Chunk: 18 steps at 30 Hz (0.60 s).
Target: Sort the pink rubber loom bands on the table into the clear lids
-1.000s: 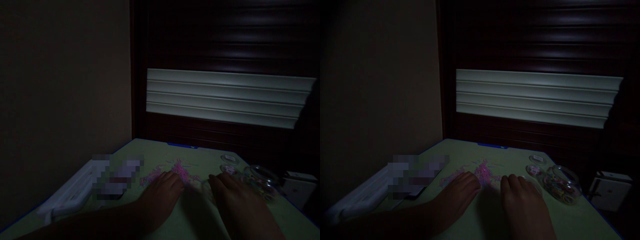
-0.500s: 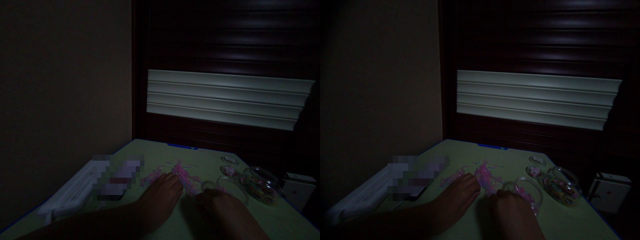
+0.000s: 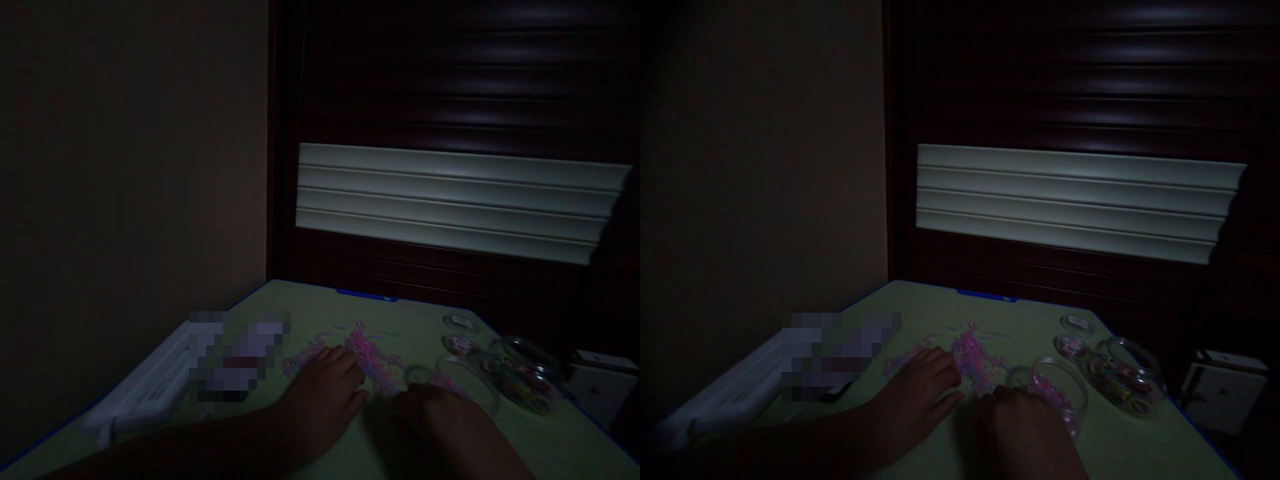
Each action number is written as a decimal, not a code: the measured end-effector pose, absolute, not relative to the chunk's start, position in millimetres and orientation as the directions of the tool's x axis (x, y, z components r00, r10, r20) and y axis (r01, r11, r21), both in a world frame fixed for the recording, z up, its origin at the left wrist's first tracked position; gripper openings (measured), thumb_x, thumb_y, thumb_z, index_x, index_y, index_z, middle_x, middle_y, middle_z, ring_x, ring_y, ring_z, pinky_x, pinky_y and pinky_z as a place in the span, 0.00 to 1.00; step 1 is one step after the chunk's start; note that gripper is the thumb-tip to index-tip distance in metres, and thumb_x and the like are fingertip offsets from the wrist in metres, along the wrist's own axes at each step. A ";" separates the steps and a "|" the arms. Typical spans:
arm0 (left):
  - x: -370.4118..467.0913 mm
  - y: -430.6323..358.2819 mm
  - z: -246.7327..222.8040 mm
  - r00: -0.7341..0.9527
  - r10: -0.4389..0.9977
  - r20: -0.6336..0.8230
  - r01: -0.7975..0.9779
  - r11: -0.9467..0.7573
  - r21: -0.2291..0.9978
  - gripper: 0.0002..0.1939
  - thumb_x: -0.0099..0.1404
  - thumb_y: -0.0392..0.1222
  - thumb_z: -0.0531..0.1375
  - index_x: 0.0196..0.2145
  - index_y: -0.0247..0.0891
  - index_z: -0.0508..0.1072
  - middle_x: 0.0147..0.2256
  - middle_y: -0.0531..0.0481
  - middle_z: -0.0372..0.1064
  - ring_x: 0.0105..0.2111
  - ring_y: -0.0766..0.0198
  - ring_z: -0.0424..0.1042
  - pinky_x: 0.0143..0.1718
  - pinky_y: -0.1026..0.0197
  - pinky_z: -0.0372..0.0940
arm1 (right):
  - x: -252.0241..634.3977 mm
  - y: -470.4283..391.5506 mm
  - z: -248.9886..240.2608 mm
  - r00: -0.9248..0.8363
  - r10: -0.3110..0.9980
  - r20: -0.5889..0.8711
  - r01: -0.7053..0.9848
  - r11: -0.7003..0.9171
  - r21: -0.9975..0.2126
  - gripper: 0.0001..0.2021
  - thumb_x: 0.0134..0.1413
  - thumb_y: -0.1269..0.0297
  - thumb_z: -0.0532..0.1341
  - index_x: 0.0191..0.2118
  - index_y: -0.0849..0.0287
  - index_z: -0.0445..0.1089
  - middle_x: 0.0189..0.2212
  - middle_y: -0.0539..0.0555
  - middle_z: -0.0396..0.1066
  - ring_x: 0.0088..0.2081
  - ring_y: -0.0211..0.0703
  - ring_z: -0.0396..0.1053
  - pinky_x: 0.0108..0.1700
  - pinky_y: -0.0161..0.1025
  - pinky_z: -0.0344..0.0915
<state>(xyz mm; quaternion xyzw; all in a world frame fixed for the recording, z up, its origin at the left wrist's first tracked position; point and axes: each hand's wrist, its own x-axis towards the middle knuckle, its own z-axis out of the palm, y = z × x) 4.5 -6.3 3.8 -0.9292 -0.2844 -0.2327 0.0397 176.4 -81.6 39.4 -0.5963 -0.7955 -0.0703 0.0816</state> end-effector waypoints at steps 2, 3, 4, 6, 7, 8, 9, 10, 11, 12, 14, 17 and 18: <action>4.1 -5.6 2.9 0.724 0.515 0.459 0.552 -0.832 0.063 0.02 0.61 0.37 0.56 0.33 0.37 0.66 0.35 0.50 0.62 0.38 0.59 0.59 0.42 0.55 0.55 | 175.8 -81.8 40.6 -0.279 0.939 0.202 0.960 0.278 0.032 0.13 0.43 0.79 0.54 0.28 0.55 0.72 0.26 0.50 0.72 0.25 0.40 0.70 0.23 0.31 0.56; 3.9 -5.4 2.8 0.722 0.516 0.461 0.553 -0.831 0.063 0.02 0.61 0.37 0.56 0.33 0.37 0.66 0.35 0.50 0.62 0.38 0.59 0.59 0.42 0.55 0.55 | 175.6 -81.6 40.8 -0.275 0.942 0.194 0.961 0.273 0.039 0.13 0.43 0.79 0.54 0.28 0.55 0.72 0.26 0.51 0.73 0.25 0.40 0.70 0.23 0.31 0.56; 3.8 -5.2 3.0 0.721 0.517 0.461 0.555 -0.829 0.062 0.01 0.61 0.36 0.56 0.33 0.37 0.66 0.35 0.50 0.62 0.38 0.59 0.59 0.42 0.55 0.55 | 175.4 -81.3 40.7 -0.266 0.946 0.187 0.964 0.264 0.038 0.13 0.43 0.79 0.54 0.29 0.55 0.72 0.26 0.51 0.73 0.25 0.40 0.70 0.23 0.32 0.56; 3.7 -5.0 3.8 0.720 0.520 0.460 0.559 -0.827 0.059 0.01 0.61 0.36 0.56 0.32 0.37 0.66 0.34 0.50 0.62 0.38 0.58 0.59 0.41 0.55 0.55 | 175.4 -80.5 39.9 -0.256 0.948 0.188 0.966 0.256 0.025 0.14 0.43 0.79 0.54 0.29 0.55 0.72 0.27 0.51 0.73 0.26 0.41 0.71 0.23 0.32 0.56; 3.8 -4.9 4.1 0.719 0.521 0.460 0.562 -0.825 0.056 0.02 0.62 0.36 0.55 0.31 0.37 0.67 0.34 0.50 0.62 0.38 0.58 0.59 0.41 0.55 0.55 | 175.7 -80.1 39.2 -0.255 0.948 0.191 0.967 0.256 0.020 0.14 0.43 0.79 0.54 0.29 0.55 0.72 0.27 0.51 0.73 0.26 0.41 0.71 0.23 0.32 0.56; 3.9 -4.7 4.2 0.718 0.521 0.462 0.564 -0.824 0.053 0.02 0.62 0.36 0.55 0.31 0.37 0.67 0.33 0.50 0.62 0.38 0.58 0.59 0.41 0.55 0.56 | 176.1 -79.8 38.3 -0.257 0.947 0.195 0.966 0.259 0.019 0.14 0.42 0.80 0.54 0.29 0.55 0.72 0.27 0.51 0.73 0.26 0.41 0.71 0.22 0.32 0.55; 4.2 -4.4 3.9 0.717 0.520 0.465 0.564 -0.824 0.051 0.03 0.62 0.36 0.55 0.31 0.37 0.67 0.33 0.50 0.62 0.38 0.58 0.59 0.41 0.55 0.56 | 176.6 -79.5 37.2 -0.263 0.944 0.201 0.964 0.264 0.023 0.14 0.42 0.80 0.54 0.29 0.55 0.72 0.26 0.51 0.73 0.25 0.41 0.70 0.22 0.32 0.55; 4.4 -4.1 3.3 0.718 0.517 0.467 0.563 -0.825 0.048 0.04 0.62 0.37 0.54 0.30 0.37 0.67 0.33 0.50 0.62 0.38 0.59 0.59 0.41 0.55 0.56 | 177.1 -79.4 36.2 -0.272 0.939 0.210 0.962 0.272 0.027 0.14 0.41 0.80 0.54 0.29 0.55 0.72 0.26 0.51 0.73 0.25 0.40 0.70 0.22 0.32 0.55; 4.6 -3.6 2.6 0.718 0.514 0.470 0.561 -0.826 0.046 0.04 0.62 0.37 0.54 0.30 0.37 0.67 0.32 0.50 0.62 0.38 0.59 0.60 0.40 0.56 0.56 | 177.5 -79.5 35.3 -0.281 0.934 0.219 0.959 0.281 0.030 0.14 0.41 0.80 0.54 0.28 0.56 0.72 0.26 0.51 0.73 0.24 0.40 0.70 0.22 0.32 0.55; 4.9 -3.1 1.8 0.717 0.513 0.472 0.560 -0.827 0.048 0.04 0.63 0.37 0.54 0.30 0.37 0.67 0.32 0.51 0.62 0.38 0.59 0.60 0.41 0.56 0.56 | 177.7 -79.8 34.6 -0.288 0.929 0.230 0.957 0.289 0.031 0.14 0.41 0.80 0.54 0.28 0.56 0.72 0.25 0.51 0.73 0.24 0.40 0.70 0.22 0.32 0.55; 5.1 -2.2 0.4 0.717 0.517 0.468 0.557 -0.828 0.061 0.05 0.63 0.36 0.54 0.30 0.37 0.68 0.32 0.51 0.62 0.37 0.60 0.60 0.41 0.57 0.56 | 177.4 -80.9 34.6 -0.298 0.922 0.249 0.954 0.297 0.039 0.13 0.42 0.79 0.54 0.27 0.56 0.72 0.25 0.50 0.72 0.23 0.40 0.70 0.21 0.32 0.55; 4.7 -1.2 0.0 0.722 0.521 0.455 0.551 -0.831 0.078 0.05 0.63 0.35 0.54 0.30 0.37 0.68 0.32 0.51 0.63 0.36 0.62 0.60 0.40 0.59 0.56 | 175.7 -83.1 37.9 -0.288 0.925 0.246 0.957 0.284 0.054 0.12 0.44 0.77 0.55 0.27 0.55 0.72 0.25 0.50 0.73 0.25 0.42 0.70 0.22 0.33 0.56; 4.6 -1.0 0.2 0.723 0.522 0.453 0.551 -0.831 0.079 0.05 0.63 0.34 0.54 0.30 0.37 0.68 0.32 0.51 0.63 0.36 0.62 0.60 0.40 0.59 0.57 | 175.0 -83.7 39.4 -0.285 0.928 0.238 0.958 0.281 0.053 0.12 0.44 0.77 0.55 0.27 0.55 0.72 0.25 0.50 0.73 0.25 0.42 0.71 0.22 0.32 0.56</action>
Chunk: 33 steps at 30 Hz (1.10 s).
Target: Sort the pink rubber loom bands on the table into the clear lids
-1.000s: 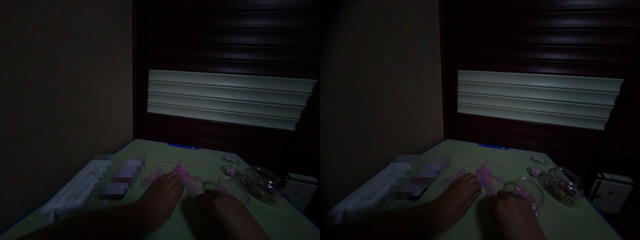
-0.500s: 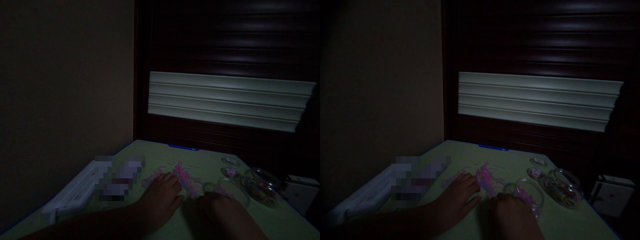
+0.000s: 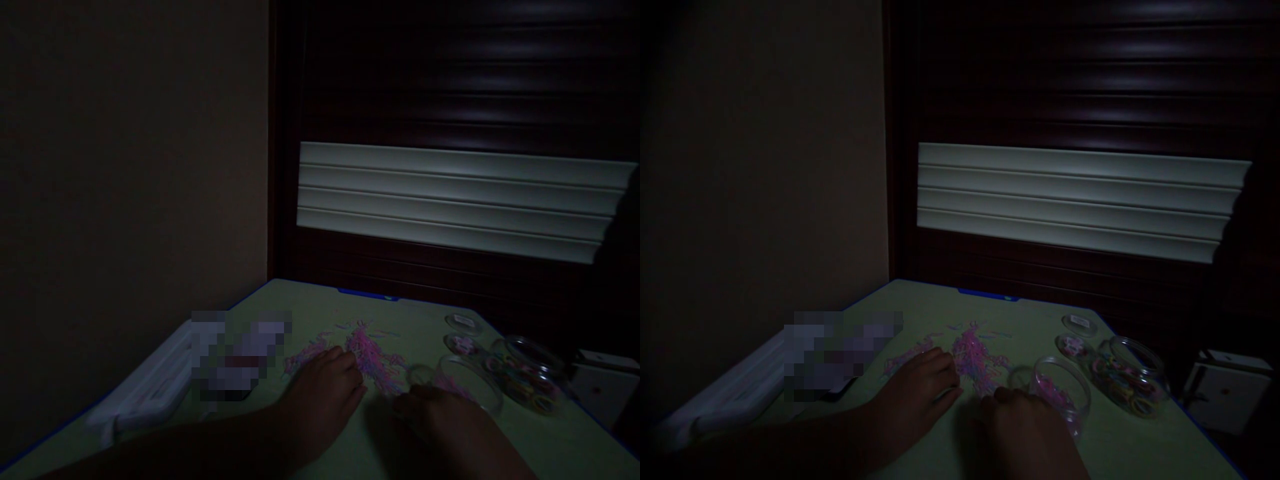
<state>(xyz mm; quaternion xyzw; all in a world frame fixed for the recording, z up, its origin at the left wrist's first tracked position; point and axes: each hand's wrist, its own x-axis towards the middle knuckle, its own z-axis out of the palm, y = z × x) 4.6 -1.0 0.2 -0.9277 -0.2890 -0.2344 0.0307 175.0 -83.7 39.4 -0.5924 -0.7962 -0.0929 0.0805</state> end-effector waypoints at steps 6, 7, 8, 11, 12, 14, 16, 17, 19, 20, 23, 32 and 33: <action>5.3 0.6 0.2 0.717 0.532 0.451 0.553 -0.828 0.096 0.05 0.63 0.34 0.55 0.30 0.37 0.69 0.31 0.52 0.63 0.36 0.62 0.61 0.39 0.60 0.57 | 172.8 -84.0 43.7 -0.274 0.942 0.194 0.962 0.267 0.060 0.13 0.43 0.79 0.55 0.28 0.55 0.72 0.25 0.51 0.73 0.25 0.42 0.71 0.22 0.33 0.55; 5.5 0.8 0.0 0.713 0.539 0.449 0.558 -0.824 0.103 0.05 0.63 0.34 0.55 0.30 0.37 0.69 0.31 0.52 0.63 0.35 0.62 0.61 0.39 0.60 0.56 | 172.8 -83.6 43.2 -0.271 0.944 0.187 0.963 0.265 0.058 0.13 0.42 0.79 0.55 0.28 0.56 0.72 0.25 0.51 0.73 0.25 0.42 0.71 0.22 0.33 0.55; 5.7 1.1 -0.1 0.707 0.548 0.448 0.564 -0.818 0.110 0.05 0.62 0.34 0.55 0.30 0.37 0.69 0.31 0.52 0.63 0.36 0.62 0.61 0.39 0.60 0.56 | 172.8 -83.3 42.4 -0.268 0.945 0.185 0.963 0.263 0.052 0.12 0.42 0.79 0.55 0.27 0.56 0.72 0.25 0.51 0.73 0.25 0.41 0.70 0.22 0.32 0.55; 5.6 1.9 0.1 0.694 0.567 0.444 0.574 -0.808 0.133 0.05 0.62 0.34 0.55 0.29 0.37 0.69 0.32 0.52 0.63 0.36 0.62 0.61 0.39 0.60 0.56 | 173.2 -82.8 40.0 -0.264 0.944 0.199 0.965 0.259 0.048 0.12 0.41 0.79 0.56 0.27 0.56 0.72 0.25 0.50 0.73 0.23 0.40 0.70 0.21 0.32 0.54; 5.4 2.1 0.4 0.692 0.571 0.442 0.574 -0.807 0.143 0.06 0.63 0.34 0.55 0.29 0.37 0.69 0.32 0.52 0.63 0.36 0.62 0.60 0.39 0.60 0.56 | 173.3 -82.9 39.5 -0.265 0.942 0.208 0.964 0.260 0.054 0.12 0.42 0.79 0.56 0.26 0.55 0.72 0.25 0.50 0.73 0.23 0.40 0.70 0.21 0.32 0.53; 5.0 2.5 1.0 0.692 0.575 0.437 0.572 -0.806 0.156 0.07 0.63 0.34 0.54 0.28 0.37 0.69 0.31 0.52 0.63 0.36 0.63 0.60 0.38 0.61 0.56 | 173.3 -83.6 39.7 -0.277 0.934 0.224 0.961 0.270 0.061 0.12 0.42 0.78 0.55 0.27 0.55 0.72 0.25 0.51 0.73 0.23 0.41 0.70 0.21 0.33 0.53; 4.9 2.4 1.5 0.693 0.576 0.434 0.577 -0.804 0.146 0.07 0.63 0.33 0.54 0.27 0.37 0.68 0.31 0.52 0.62 0.35 0.63 0.60 0.37 0.61 0.56 | 173.0 -84.8 41.2 -0.289 0.930 0.227 0.957 0.283 0.058 0.12 0.43 0.78 0.55 0.27 0.55 0.72 0.25 0.50 0.73 0.23 0.40 0.70 0.21 0.32 0.54; 5.0 2.1 1.6 0.696 0.573 0.433 0.580 -0.804 0.132 0.08 0.63 0.33 0.53 0.27 0.36 0.68 0.31 0.52 0.62 0.35 0.63 0.60 0.37 0.61 0.56 | 172.9 -85.4 42.3 -0.294 0.929 0.226 0.956 0.290 0.052 0.12 0.44 0.78 0.55 0.27 0.55 0.72 0.25 0.50 0.73 0.24 0.40 0.70 0.22 0.32 0.54; 5.5 1.2 1.7 0.702 0.562 0.437 0.584 -0.806 0.098 0.09 0.64 0.32 0.52 0.27 0.36 0.67 0.30 0.51 0.62 0.35 0.62 0.60 0.36 0.61 0.56 | 172.5 -86.3 44.1 -0.299 0.930 0.213 0.954 0.298 0.037 0.12 0.44 0.78 0.55 0.27 0.55 0.72 0.25 0.50 0.73 0.25 0.39 0.70 0.23 0.32 0.55; 5.9 0.8 1.6 0.707 0.555 0.439 0.584 -0.808 0.079 0.09 0.64 0.32 0.51 0.27 0.36 0.67 0.31 0.51 0.61 0.35 0.62 0.60 0.36 0.61 0.56 | 172.4 -86.6 44.6 -0.300 0.931 0.206 0.953 0.300 0.032 0.12 0.44 0.78 0.55 0.27 0.55 0.72 0.25 0.50 0.73 0.25 0.39 0.70 0.23 0.32 0.55; 7.0 0.1 1.2 0.725 0.532 0.438 0.580 -0.814 0.029 0.09 0.65 0.32 0.50 0.28 0.36 0.66 0.32 0.51 0.61 0.34 0.62 0.60 0.37 0.60 0.56 | 172.1 -86.7 44.9 -0.310 0.928 0.207 0.950 0.308 0.040 0.12 0.45 0.78 0.54 0.28 0.56 0.72 0.26 0.51 0.73 0.26 0.41 0.70 0.24 0.32 0.56; 7.1 -0.8 1.8 0.727 0.534 0.431 0.581 -0.814 0.028 0.08 0.64 0.30 0.48 0.31 0.36 0.65 0.35 0.50 0.61 0.36 0.61 0.59 0.38 0.58 0.58 | 171.8 -87.0 45.1 -0.309 0.923 0.230 0.949 0.313 0.016 0.10 0.47 0.75 0.54 0.27 0.56 0.71 0.25 0.51 0.72 0.25 0.39 0.69 0.23 0.32 0.55; 6.8 -1.0 1.7 0.726 0.536 0.431 0.581 -0.813 0.032 0.08 0.64 0.29 0.48 0.32 0.36 0.64 0.35 0.49 0.60 0.36 0.61 0.59 0.38 0.58 0.58 | 172.0 -86.5 44.5 -0.304 0.926 0.222 0.951 0.310 0.011 0.10 0.47 0.75 0.54 0.28 0.56 0.71 0.26 0.51 0.72 0.25 0.40 0.69 0.23 0.32 0.56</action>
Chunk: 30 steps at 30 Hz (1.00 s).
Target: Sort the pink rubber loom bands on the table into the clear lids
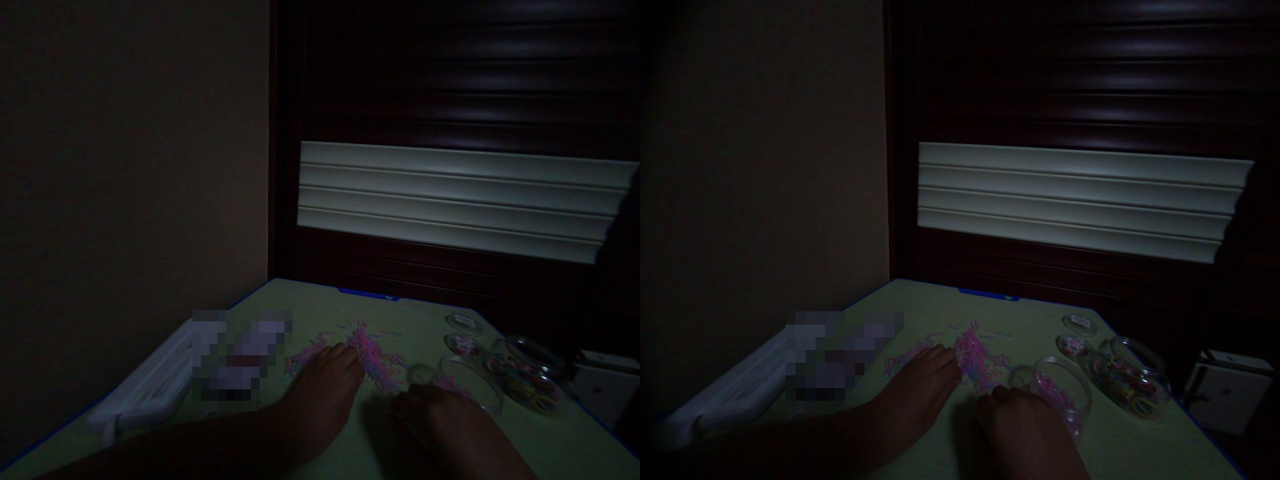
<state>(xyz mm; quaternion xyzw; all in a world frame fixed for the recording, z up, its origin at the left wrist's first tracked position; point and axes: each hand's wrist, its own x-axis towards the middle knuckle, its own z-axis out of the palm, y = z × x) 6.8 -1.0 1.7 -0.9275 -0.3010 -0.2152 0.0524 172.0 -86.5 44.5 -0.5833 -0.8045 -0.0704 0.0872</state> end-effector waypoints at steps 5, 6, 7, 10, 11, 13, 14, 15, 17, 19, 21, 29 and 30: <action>6.7 -1.8 1.2 0.718 0.533 0.447 0.573 -0.818 0.056 0.08 0.64 0.29 0.47 0.36 0.36 0.63 0.37 0.49 0.60 0.37 0.60 0.58 0.40 0.56 0.58 | 174.0 -83.4 44.0 -0.262 0.949 0.174 0.960 0.274 -0.051 0.12 0.46 0.78 0.53 0.29 0.57 0.71 0.27 0.52 0.72 0.26 0.39 0.69 0.25 0.31 0.58; 7.0 -2.3 1.7 0.719 0.531 0.448 0.571 -0.819 0.056 0.09 0.64 0.29 0.47 0.36 0.36 0.63 0.38 0.49 0.59 0.38 0.60 0.58 0.40 0.56 0.58 | 174.5 -83.2 45.1 -0.254 0.953 0.165 0.961 0.268 -0.068 0.12 0.46 0.79 0.53 0.28 0.57 0.71 0.28 0.52 0.72 0.26 0.39 0.68 0.25 0.31 0.58; 7.2 -3.0 2.4 0.720 0.531 0.448 0.570 -0.820 0.055 0.09 0.64 0.29 0.47 0.37 0.36 0.63 0.38 0.49 0.59 0.38 0.60 0.58 0.40 0.56 0.58 | 174.9 -83.1 46.4 -0.246 0.957 0.156 0.962 0.261 -0.082 0.13 0.45 0.80 0.53 0.28 0.57 0.71 0.28 0.53 0.71 0.26 0.39 0.68 0.26 0.32 0.58; 7.9 -6.2 5.8 0.722 0.526 0.450 0.570 -0.821 0.045 0.09 0.65 0.29 0.46 0.36 0.37 0.63 0.38 0.49 0.59 0.38 0.60 0.58 0.40 0.56 0.58 | 176.2 -83.3 49.3 -0.226 0.963 0.145 0.965 0.241 -0.100 0.14 0.43 0.81 0.53 0.30 0.57 0.71 0.29 0.53 0.71 0.29 0.41 0.69 0.29 0.33 0.60; 8.0 -7.4 6.9 0.728 0.518 0.450 0.564 -0.825 0.037 0.08 0.65 0.29 0.47 0.36 0.37 0.63 0.38 0.49 0.59 0.38 0.60 0.58 0.40 0.56 0.58 | 176.7 -83.2 49.4 -0.222 0.963 0.152 0.966 0.238 -0.097 0.14 0.43 0.81 0.53 0.30 0.58 0.71 0.30 0.53 0.71 0.30 0.42 0.69 0.30 0.33 0.61; 8.0 -9.5 8.7 0.742 0.498 0.449 0.549 -0.836 0.021 0.07 0.65 0.29 0.47 0.36 0.37 0.63 0.38 0.49 0.59 0.38 0.60 0.58 0.40 0.56 0.58 | 177.8 -82.6 47.8 -0.221 0.957 0.190 0.968 0.238 -0.075 0.15 0.45 0.82 0.52 0.32 0.58 0.71 0.30 0.54 0.71 0.32 0.42 0.69 0.32 0.33 0.62; 7.9 -10.3 9.2 0.749 0.489 0.448 0.541 -0.841 0.013 0.07 0.65 0.30 0.48 0.36 0.37 0.63 0.38 0.49 0.59 0.38 0.60 0.58 0.40 0.56 0.58 | 178.5 -82.0 46.3 -0.225 0.950 0.215 0.968 0.242 -0.059 0.16 0.46 0.82 0.51 0.33 0.58 0.71 0.31 0.54 0.71 0.33 0.43 0.70 0.32 0.34 0.62; 7.7 -10.8 9.4 0.754 0.479 0.449 0.534 -0.846 0.005 0.07 0.65 0.30 0.48 0.36 0.37 0.63 0.38 0.49 0.59 0.38 0.60 0.58 0.40 0.56 0.57 | 179.1 -81.3 44.6 -0.228 0.945 0.235 0.969 0.245 -0.045 0.16 0.48 0.81 0.51 0.33 0.57 0.71 0.31 0.54 0.71 0.33 0.43 0.70 0.33 0.34 0.62; 7.5 -11.2 9.0 0.763 0.451 0.463 0.514 -0.858 -0.012 0.07 0.65 0.30 0.48 0.37 0.37 0.63 0.37 0.49 0.59 0.38 0.60 0.58 0.40 0.56 0.57 | 180.2 -79.9 40.9 -0.234 0.935 0.265 0.967 0.251 -0.032 0.15 0.48 0.81 0.51 0.33 0.57 0.71 0.32 0.55 0.71 0.33 0.43 0.70 0.33 0.34 0.63; 7.4 -11.3 8.1 0.774 0.415 0.479 0.487 -0.873 -0.031 0.07 0.65 0.31 0.48 0.37 0.37 0.63 0.37 0.49 0.59 0.37 0.60 0.58 0.40 0.56 0.57 | 180.8 -78.4 37.5 -0.239 0.927 0.288 0.965 0.259 -0.032 0.15 0.46 0.81 0.52 0.33 0.57 0.70 0.31 0.54 0.71 0.32 0.42 0.70 0.32 0.34 0.62; 7.1 -11.6 7.8 0.782 0.376 0.498 0.456 -0.889 -0.044 0.07 0.66 0.31 0.47 0.37 0.36 0.63 0.37 0.49 0.60 0.37 0.60 0.58 0.39 0.57 0.57 | 181.0 -77.2 34.9 -0.253 0.915 0.313 0.962 0.273 -0.022 0.16 0.45 0.82 0.52 0.33 0.57 0.70 0.30 0.53 0.70 0.31 0.41 0.70 0.30 0.33 0.61; 5.3 -15.6 14.5 0.813 0.275 0.513 0.356 -0.932 -0.065 0.10 0.66 0.30 0.46 0.40 0.35 0.64 0.37 0.47 0.61 0.37 0.60 0.58 0.39 0.57 0.56 | 181.8 -77.0 35.8 -0.278 0.899 0.338 0.957 0.290 0.016 0.16 0.45 0.81 0.50 0.32 0.56 0.71 0.27 0.51 0.70 0.29 0.40 0.69 0.26 0.32 0.58; 5.2 -15.9 15.1 0.814 0.262 0.518 0.345 -0.936 -0.069 0.10 0.66 0.29 0.45 0.40 0.35 0.64 0.37 0.47 0.61 0.37 0.60 0.58 0.39 0.57 0.56 | 181.7 -77.5 36.3 -0.276 0.901 0.335 0.958 0.286 0.017 0.16 0.45 0.80 0.50 0.32 0.56 0.71 0.27 0.51 0.70 0.29 0.41 0.69 0.25 0.32 0.58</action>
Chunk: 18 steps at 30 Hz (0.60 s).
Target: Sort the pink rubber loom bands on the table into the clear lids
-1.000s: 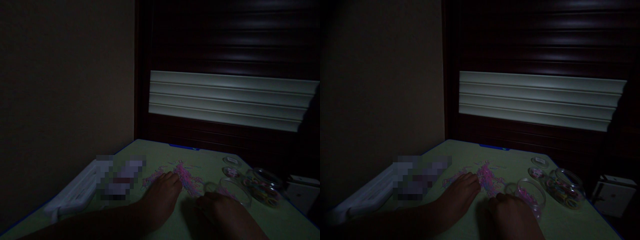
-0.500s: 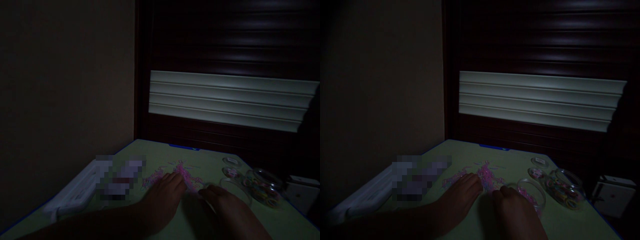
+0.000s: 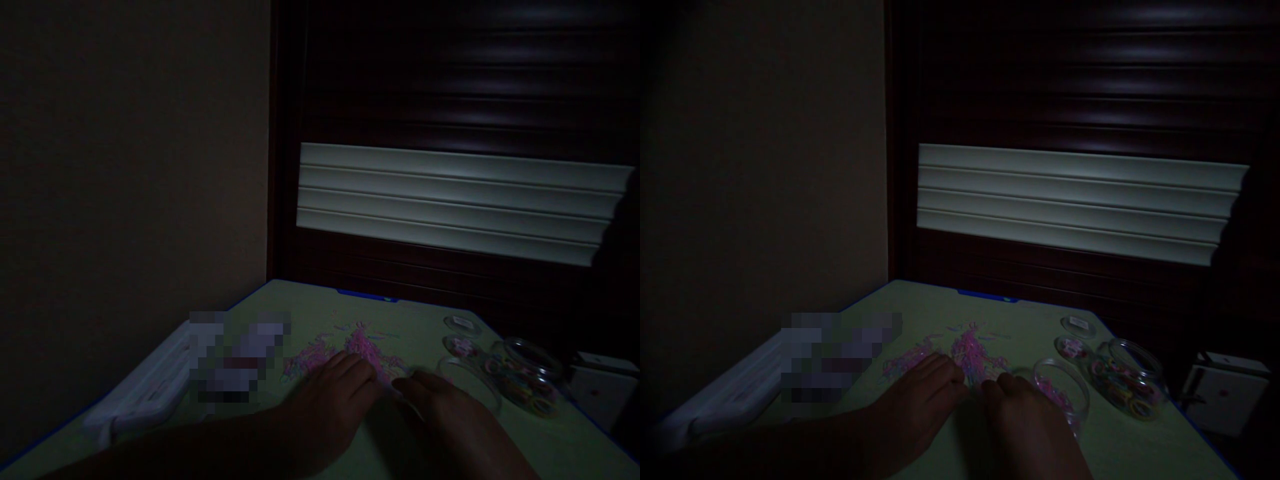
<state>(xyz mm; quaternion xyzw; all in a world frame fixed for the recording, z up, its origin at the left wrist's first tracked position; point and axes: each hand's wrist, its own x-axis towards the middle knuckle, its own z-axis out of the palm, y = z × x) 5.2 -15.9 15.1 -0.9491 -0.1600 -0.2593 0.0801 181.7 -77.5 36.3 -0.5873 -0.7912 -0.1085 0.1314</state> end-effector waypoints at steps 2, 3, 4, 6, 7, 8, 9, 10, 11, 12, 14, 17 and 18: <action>4.9 -16.2 15.8 0.811 0.251 0.529 0.342 -0.937 -0.079 0.10 0.66 0.30 0.46 0.40 0.35 0.64 0.36 0.47 0.61 0.37 0.61 0.58 0.39 0.57 0.56 | 181.1 -78.5 37.2 -0.272 0.902 0.334 0.959 0.284 0.014 0.15 0.45 0.80 0.51 0.32 0.56 0.71 0.26 0.51 0.70 0.28 0.41 0.69 0.25 0.32 0.58; 4.8 -16.3 16.0 0.810 0.249 0.530 0.343 -0.935 -0.085 0.09 0.66 0.30 0.46 0.39 0.35 0.64 0.36 0.47 0.61 0.37 0.61 0.58 0.39 0.58 0.56 | 180.7 -78.9 37.6 -0.271 0.903 0.333 0.959 0.284 0.010 0.15 0.45 0.79 0.51 0.32 0.56 0.71 0.26 0.51 0.70 0.28 0.40 0.69 0.25 0.32 0.58; 4.6 -16.3 16.1 0.812 0.247 0.529 0.344 -0.934 -0.092 0.09 0.66 0.30 0.46 0.39 0.34 0.64 0.35 0.47 0.61 0.37 0.61 0.58 0.39 0.58 0.56 | 180.3 -79.4 38.0 -0.268 0.905 0.331 0.959 0.283 0.004 0.15 0.46 0.79 0.51 0.32 0.56 0.71 0.26 0.51 0.70 0.28 0.40 0.69 0.25 0.32 0.58; 4.4 -16.1 16.0 0.823 0.245 0.513 0.338 -0.937 -0.094 0.09 0.66 0.30 0.47 0.39 0.34 0.64 0.36 0.47 0.61 0.37 0.61 0.58 0.40 0.58 0.56 | 179.3 -80.3 39.2 -0.262 0.909 0.325 0.960 0.278 -0.005 0.14 0.45 0.79 0.51 0.30 0.56 0.71 0.26 0.51 0.71 0.27 0.40 0.69 0.25 0.32 0.57; 4.3 -15.9 15.7 0.825 0.246 0.510 0.336 -0.937 -0.092 0.09 0.66 0.29 0.47 0.39 0.34 0.64 0.36 0.47 0.61 0.37 0.61 0.58 0.40 0.58 0.56 | 178.9 -80.9 40.0 -0.258 0.911 0.321 0.962 0.275 -0.006 0.14 0.45 0.79 0.51 0.29 0.56 0.71 0.26 0.51 0.71 0.27 0.39 0.69 0.25 0.31 0.57; 4.4 -15.7 15.2 0.823 0.247 0.511 0.337 -0.937 -0.089 0.09 0.66 0.29 0.46 0.39 0.34 0.64 0.36 0.47 0.61 0.38 0.61 0.58 0.41 0.58 0.56 | 178.4 -81.5 41.0 -0.255 0.914 0.316 0.963 0.270 -0.004 0.13 0.45 0.79 0.51 0.29 0.56 0.70 0.25 0.51 0.71 0.27 0.39 0.69 0.25 0.31 0.57; 4.7 -15.5 14.5 0.822 0.251 0.512 0.340 -0.937 -0.086 0.09 0.66 0.29 0.46 0.39 0.34 0.64 0.36 0.47 0.61 0.38 0.61 0.58 0.41 0.58 0.56 | 178.1 -82.1 41.9 -0.252 0.916 0.314 0.964 0.265 0.000 0.13 0.45 0.79 0.52 0.28 0.56 0.70 0.25 0.51 0.71 0.26 0.39 0.69 0.24 0.31 0.56; 5.0 -15.2 13.7 0.819 0.256 0.513 0.344 -0.935 -0.082 0.09 0.66 0.29 0.46 0.38 0.34 0.64 0.36 0.47 0.61 0.37 0.61 0.58 0.41 0.58 0.56 | 177.8 -82.7 42.9 -0.249 0.917 0.311 0.965 0.261 0.005 0.13 0.45 0.79 0.52 0.28 0.56 0.70 0.25 0.51 0.71 0.26 0.39 0.69 0.24 0.31 0.56; 5.4 -15.0 12.8 0.817 0.261 0.515 0.348 -0.934 -0.078 0.09 0.66 0.29 0.46 0.38 0.34 0.64 0.36 0.48 0.61 0.37 0.61 0.58 0.40 0.58 0.56 | 177.5 -83.2 43.7 -0.246 0.918 0.309 0.967 0.256 0.010 0.13 0.45 0.80 0.52 0.28 0.56 0.70 0.25 0.51 0.71 0.27 0.39 0.69 0.24 0.31 0.56; 5.9 -14.8 12.0 0.814 0.266 0.516 0.352 -0.933 -0.075 0.09 0.66 0.29 0.46 0.38 0.35 0.64 0.36 0.48 0.61 0.37 0.61 0.58 0.40 0.58 0.56 | 177.4 -83.7 44.3 -0.244 0.920 0.308 0.968 0.252 0.014 0.14 0.44 0.80 0.52 0.28 0.57 0.70 0.25 0.51 0.71 0.27 0.39 0.69 0.24 0.31 0.56; 6.6 -14.6 10.9 0.810 0.272 0.520 0.360 -0.930 -0.075 0.09 0.66 0.30 0.46 0.38 0.35 0.64 0.36 0.48 0.61 0.37 0.61 0.59 0.40 0.58 0.56 | 177.2 -84.3 44.9 -0.242 0.920 0.309 0.968 0.248 0.019 0.14 0.43 0.81 0.52 0.28 0.56 0.71 0.26 0.51 0.71 0.27 0.40 0.69 0.24 0.31 0.56; 6.9 -14.9 11.0 0.813 0.274 0.513 0.365 -0.927 -0.083 0.09 0.66 0.30 0.47 0.39 0.36 0.64 0.36 0.48 0.61 0.37 0.61 0.59 0.40 0.57 0.56 | 177.3 -84.8 45.2 -0.238 0.918 0.316 0.970 0.242 0.027 0.14 0.41 0.81 0.53 0.28 0.56 0.70 0.26 0.51 0.71 0.28 0.40 0.69 0.24 0.31 0.55; 6.7 -15.1 11.3 0.815 0.270 0.514 0.361 -0.929 -0.084 0.09 0.66 0.30 0.47 0.40 0.36 0.64 0.36 0.48 0.61 0.37 0.61 0.59 0.40 0.57 0.56 | 177.3 -85.0 45.3 -0.237 0.917 0.320 0.970 0.241 0.030 0.15 0.41 0.81 0.53 0.28 0.55 0.70 0.25 0.51 0.71 0.27 0.40 0.69 0.24 0.31 0.55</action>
